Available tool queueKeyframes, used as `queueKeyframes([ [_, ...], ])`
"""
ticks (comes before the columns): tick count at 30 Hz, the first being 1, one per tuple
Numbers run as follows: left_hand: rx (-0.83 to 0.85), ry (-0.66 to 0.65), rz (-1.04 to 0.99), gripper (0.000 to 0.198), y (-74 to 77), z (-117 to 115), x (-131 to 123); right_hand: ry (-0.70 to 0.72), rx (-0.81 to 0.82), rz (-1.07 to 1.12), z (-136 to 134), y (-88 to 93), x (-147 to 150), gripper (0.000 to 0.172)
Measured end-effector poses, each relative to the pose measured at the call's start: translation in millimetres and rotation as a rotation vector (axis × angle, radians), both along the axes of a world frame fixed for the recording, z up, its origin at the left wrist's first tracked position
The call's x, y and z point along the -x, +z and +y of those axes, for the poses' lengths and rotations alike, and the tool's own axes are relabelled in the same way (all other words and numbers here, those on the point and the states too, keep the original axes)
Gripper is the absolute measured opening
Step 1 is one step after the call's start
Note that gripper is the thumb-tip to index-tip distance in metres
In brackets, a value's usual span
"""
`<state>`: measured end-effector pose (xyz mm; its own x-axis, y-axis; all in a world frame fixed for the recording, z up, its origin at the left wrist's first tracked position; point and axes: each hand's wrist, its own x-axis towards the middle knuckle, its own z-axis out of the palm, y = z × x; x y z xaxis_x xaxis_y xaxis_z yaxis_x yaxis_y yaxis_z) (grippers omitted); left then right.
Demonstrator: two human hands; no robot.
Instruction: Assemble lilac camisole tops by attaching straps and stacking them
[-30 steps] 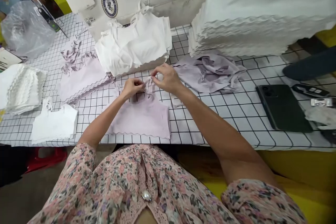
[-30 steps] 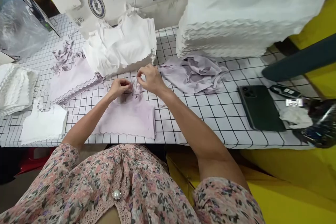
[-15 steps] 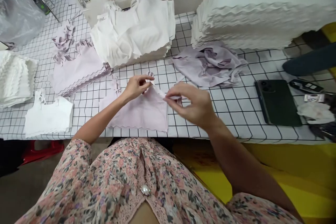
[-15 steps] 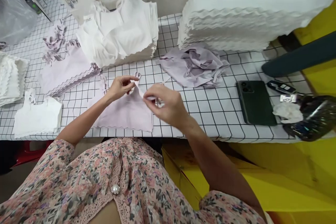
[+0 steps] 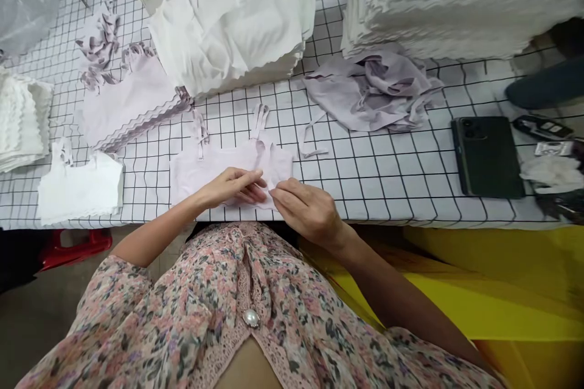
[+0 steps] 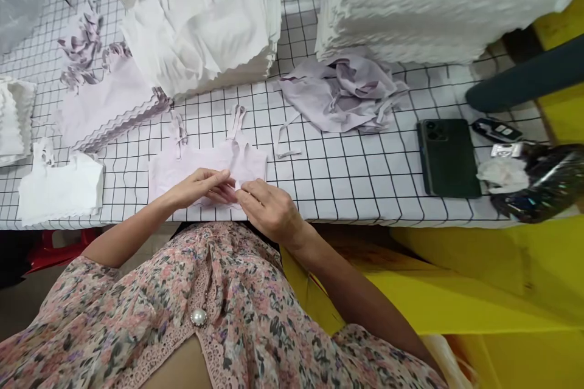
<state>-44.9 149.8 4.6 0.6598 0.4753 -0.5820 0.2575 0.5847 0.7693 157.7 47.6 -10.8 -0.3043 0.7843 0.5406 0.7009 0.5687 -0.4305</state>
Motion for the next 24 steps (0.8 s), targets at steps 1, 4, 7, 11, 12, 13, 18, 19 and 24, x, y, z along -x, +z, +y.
queueKeyframes([
  [1, 0.078, 0.019, -0.034, 0.051, -2.1, -3, -3, 0.028, 0.013, -0.016, -1, 2.9, 1, 0.023],
  [4, 0.206, 0.143, -0.150, 0.031, -5.8, -5, -18, 0.139, 0.013, -0.012, -2, 7.7, 4, 0.015],
  [7, 0.244, 0.242, -0.229, 0.017, -3.2, -2, -29, 0.058, 0.084, 0.221, 2, 5.7, 0, 0.016],
  [11, 0.242, 0.258, -0.251, 0.018, 2.2, 1, -37, -0.191, 0.585, 0.649, 23, -2.5, -7, 0.029],
  [12, 0.225, 0.246, -0.249, 0.020, 2.1, 2, -38, -0.180, 0.741, 0.750, 30, -4.5, -8, 0.037],
  [13, 0.205, 0.236, -0.245, 0.022, 1.3, 4, -40, -0.143, 0.877, 0.836, 37, -6.1, -7, 0.046],
  [18, 0.148, 0.285, -0.221, 0.019, -5.9, 20, -47, 0.042, 1.083, 0.830, 44, -4.2, -9, 0.056],
  [19, 0.139, 0.293, -0.224, 0.018, -6.4, 25, -47, 0.072, 1.085, 0.786, 40, -1.9, -11, 0.054],
  [24, 0.128, 0.296, -0.224, 0.025, -4.7, 42, -45, 0.074, 1.160, 0.835, 36, 10.0, -22, 0.051],
])
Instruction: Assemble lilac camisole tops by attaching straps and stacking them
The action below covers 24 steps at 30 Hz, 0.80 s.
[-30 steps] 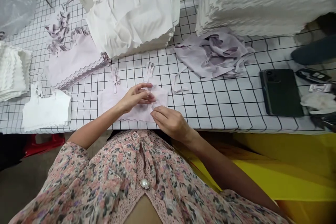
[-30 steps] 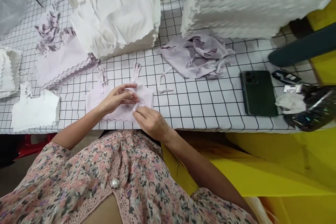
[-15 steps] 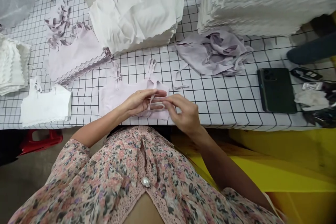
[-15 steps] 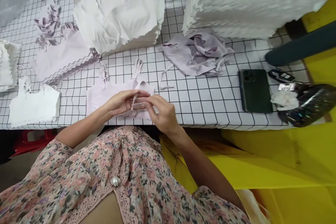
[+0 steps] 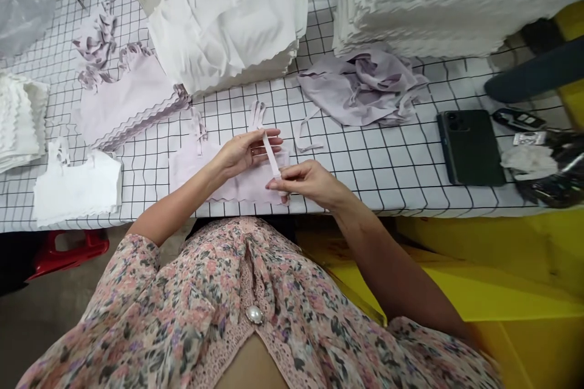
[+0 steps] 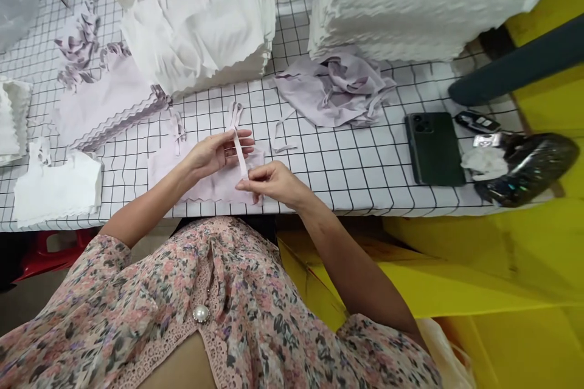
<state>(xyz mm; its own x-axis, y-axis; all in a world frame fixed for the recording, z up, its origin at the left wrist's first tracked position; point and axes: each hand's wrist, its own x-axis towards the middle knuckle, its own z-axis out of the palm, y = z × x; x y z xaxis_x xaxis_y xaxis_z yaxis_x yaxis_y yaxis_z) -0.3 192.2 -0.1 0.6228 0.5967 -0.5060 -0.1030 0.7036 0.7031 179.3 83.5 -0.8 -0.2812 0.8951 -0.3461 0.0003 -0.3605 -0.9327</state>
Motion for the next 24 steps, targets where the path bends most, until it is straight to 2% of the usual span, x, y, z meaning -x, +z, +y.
queueKeyframes([
  [4, 0.105, -0.092, 0.036, 0.042, 2.5, -5, 6, -0.294, 0.004, 0.118, 19, 1.1, -2, 0.056],
  [7, 0.052, -0.125, 0.041, 0.048, 4.3, -15, 13, -0.404, -0.043, 0.121, 31, -1.7, -1, 0.052],
  [12, -0.171, -0.050, 0.144, 0.029, 5.3, -23, 16, -0.424, -0.169, 0.051, 36, -7.1, 6, 0.034],
  [24, -0.362, 0.078, 0.189, 0.021, -6.1, -20, 17, -0.505, -0.263, -0.035, 41, -9.9, 17, 0.024],
])
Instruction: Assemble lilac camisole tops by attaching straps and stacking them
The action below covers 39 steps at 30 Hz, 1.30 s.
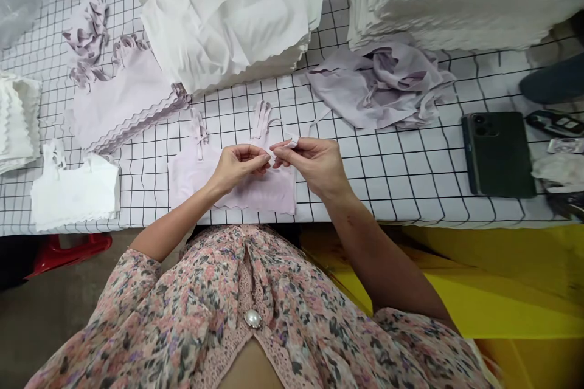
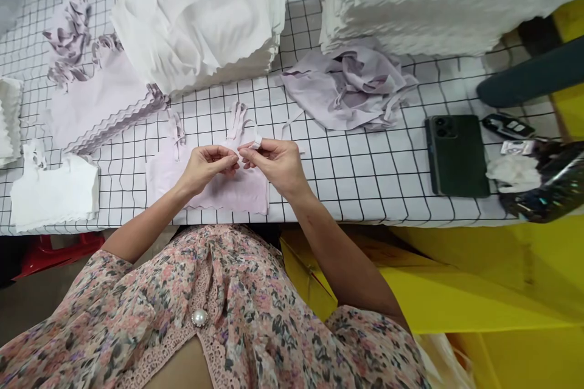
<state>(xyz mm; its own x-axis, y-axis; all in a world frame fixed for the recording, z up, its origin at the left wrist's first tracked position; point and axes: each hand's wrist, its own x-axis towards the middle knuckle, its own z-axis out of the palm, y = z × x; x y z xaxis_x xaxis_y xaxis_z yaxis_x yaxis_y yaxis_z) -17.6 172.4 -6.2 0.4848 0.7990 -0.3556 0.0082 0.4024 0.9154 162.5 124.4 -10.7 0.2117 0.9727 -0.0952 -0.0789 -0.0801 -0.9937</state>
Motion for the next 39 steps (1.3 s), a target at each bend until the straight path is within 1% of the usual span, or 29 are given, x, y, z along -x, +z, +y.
queueKeyframes([
  [3, -0.049, 0.014, 0.018, 0.018, 1.1, 1, -1, -0.027, 0.006, 0.026, 0, -2.3, 0, 0.029],
  [7, -0.150, 0.023, 0.041, 0.018, 1.3, 1, 1, 0.062, 0.070, 0.099, -1, -5.7, 2, 0.033],
  [9, -0.235, 0.014, 0.057, 0.018, -2.0, 1, 4, 0.082, 0.067, 0.103, -1, -6.9, 2, 0.030],
  [11, -0.389, 0.001, 0.119, 0.015, -8.2, 2, 9, 0.065, 0.020, 0.052, 0, -8.3, 1, 0.024],
  [14, -0.681, -0.030, 0.292, 0.005, -20.5, 5, 19, 0.054, -0.073, -0.153, 5, -11.6, -4, 0.015],
  [16, -0.793, -0.057, 0.381, 0.005, -28.4, 5, 25, 0.087, -0.138, -0.358, 8, -14.6, -9, 0.012],
  [18, -0.836, -0.069, 0.414, 0.005, -34.1, 5, 29, 0.130, -0.215, -0.542, 11, -18.3, -13, 0.012],
  [21, -0.828, -0.054, 0.414, 0.002, -37.3, 4, 32, 0.147, -0.298, -0.721, 17, -27.0, -17, 0.013],
  [26, -0.702, -0.053, 0.419, 0.005, -31.1, 8, 33, 0.195, -0.275, -0.919, 33, -45.7, -11, 0.013],
  [28, -0.666, -0.044, 0.438, 0.006, -25.4, 8, 33, 0.230, -0.260, -0.997, 36, -46.6, -6, 0.016],
  [30, -0.575, -0.027, 0.414, 0.007, -17.8, 4, 34, 0.238, -0.273, -1.055, 32, -39.5, -1, 0.019],
  [31, -0.483, -0.023, 0.367, 0.008, -13.3, 1, 35, 0.231, -0.293, -1.063, 26, -33.1, 1, 0.020],
  [32, -0.357, -0.031, 0.294, 0.012, -8.7, -3, 35, 0.221, -0.322, -1.052, 18, -25.3, 3, 0.019],
  [35, 0.123, -0.104, -0.012, 0.037, 2.3, -16, 29, 0.210, -0.423, -0.914, -18, 0.1, 9, 0.014],
  [37, 0.394, -0.158, -0.168, 0.050, 4.4, -22, 21, 0.205, -0.464, -0.779, -41, 13.1, 12, 0.012],
  [39, 0.581, -0.178, -0.246, 0.053, 2.2, -27, 11, 0.182, -0.446, -0.679, -59, 20.9, 14, 0.012],
])
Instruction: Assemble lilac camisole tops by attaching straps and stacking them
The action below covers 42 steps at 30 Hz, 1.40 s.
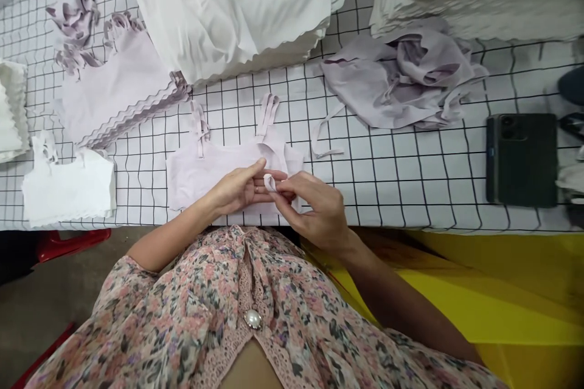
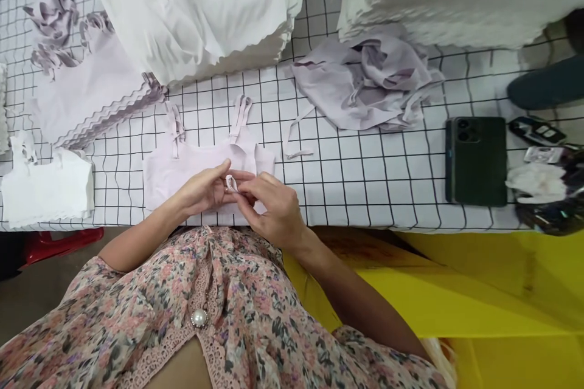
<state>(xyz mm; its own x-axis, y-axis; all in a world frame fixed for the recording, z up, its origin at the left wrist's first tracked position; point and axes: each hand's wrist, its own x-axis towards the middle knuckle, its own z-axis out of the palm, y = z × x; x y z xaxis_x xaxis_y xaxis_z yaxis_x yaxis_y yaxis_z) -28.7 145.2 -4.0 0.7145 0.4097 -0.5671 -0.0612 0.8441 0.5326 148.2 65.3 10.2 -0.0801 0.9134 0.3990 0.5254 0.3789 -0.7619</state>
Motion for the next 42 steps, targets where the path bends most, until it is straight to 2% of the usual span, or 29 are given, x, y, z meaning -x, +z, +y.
queueKeyframes([
  [3, 0.134, 0.034, -0.006, 0.043, -5.4, -7, -12, -0.052, 0.087, 0.072, -14, 5.4, 0, 0.011],
  [8, 0.125, 0.179, 0.020, 0.024, -4.2, -15, -19, -0.060, 0.111, 0.213, -29, 10.6, -7, 0.012],
  [13, -0.088, 0.275, 0.081, 0.033, 2.8, -1, -26, 0.012, 0.214, 0.188, -38, 1.2, -17, 0.009],
  [15, -0.216, 0.265, 0.140, 0.034, 4.5, 7, -29, -0.087, 0.305, 0.215, -28, -9.4, -19, 0.011],
  [18, -0.383, 0.244, 0.160, 0.035, 4.7, 16, -33, -0.221, 0.447, 0.357, 0, -26.1, -19, 0.030],
  [21, -0.487, 0.243, 0.145, 0.034, 3.2, 22, -36, -0.130, 0.569, 0.433, 27, -33.1, -17, 0.043],
  [23, -0.529, 0.260, 0.155, 0.031, 3.0, 27, -38, -0.015, 0.626, 0.406, 31, -30.6, -16, 0.048],
  [27, -0.598, 0.295, 0.213, 0.026, 3.7, 43, -41, 0.200, 0.706, 0.361, 14, -18.0, -21, 0.056],
  [30, -0.645, 0.313, 0.235, 0.026, -0.5, 61, -46, 0.250, 0.783, 0.402, 6, -13.6, -31, 0.054],
  [34, -0.729, 0.254, 0.289, 0.025, -11.7, 92, -47, 0.175, 0.876, 0.593, 24, -19.8, -41, 0.054],
  [37, -0.954, 0.238, 0.455, 0.024, -11.8, 106, -34, 0.067, 0.887, 0.784, 47, -24.9, -43, 0.056],
  [39, -1.074, 0.215, 0.503, 0.015, -5.9, 102, -21, 0.027, 0.879, 0.875, 60, -26.0, -42, 0.056],
  [40, -1.081, 0.163, 0.477, 0.010, -2.2, 95, -15, 0.018, 0.870, 0.902, 65, -26.0, -41, 0.055],
  [42, -0.995, 0.016, 0.374, 0.017, 4.2, 77, -6, 0.021, 0.848, 0.925, 71, -25.4, -38, 0.053],
])
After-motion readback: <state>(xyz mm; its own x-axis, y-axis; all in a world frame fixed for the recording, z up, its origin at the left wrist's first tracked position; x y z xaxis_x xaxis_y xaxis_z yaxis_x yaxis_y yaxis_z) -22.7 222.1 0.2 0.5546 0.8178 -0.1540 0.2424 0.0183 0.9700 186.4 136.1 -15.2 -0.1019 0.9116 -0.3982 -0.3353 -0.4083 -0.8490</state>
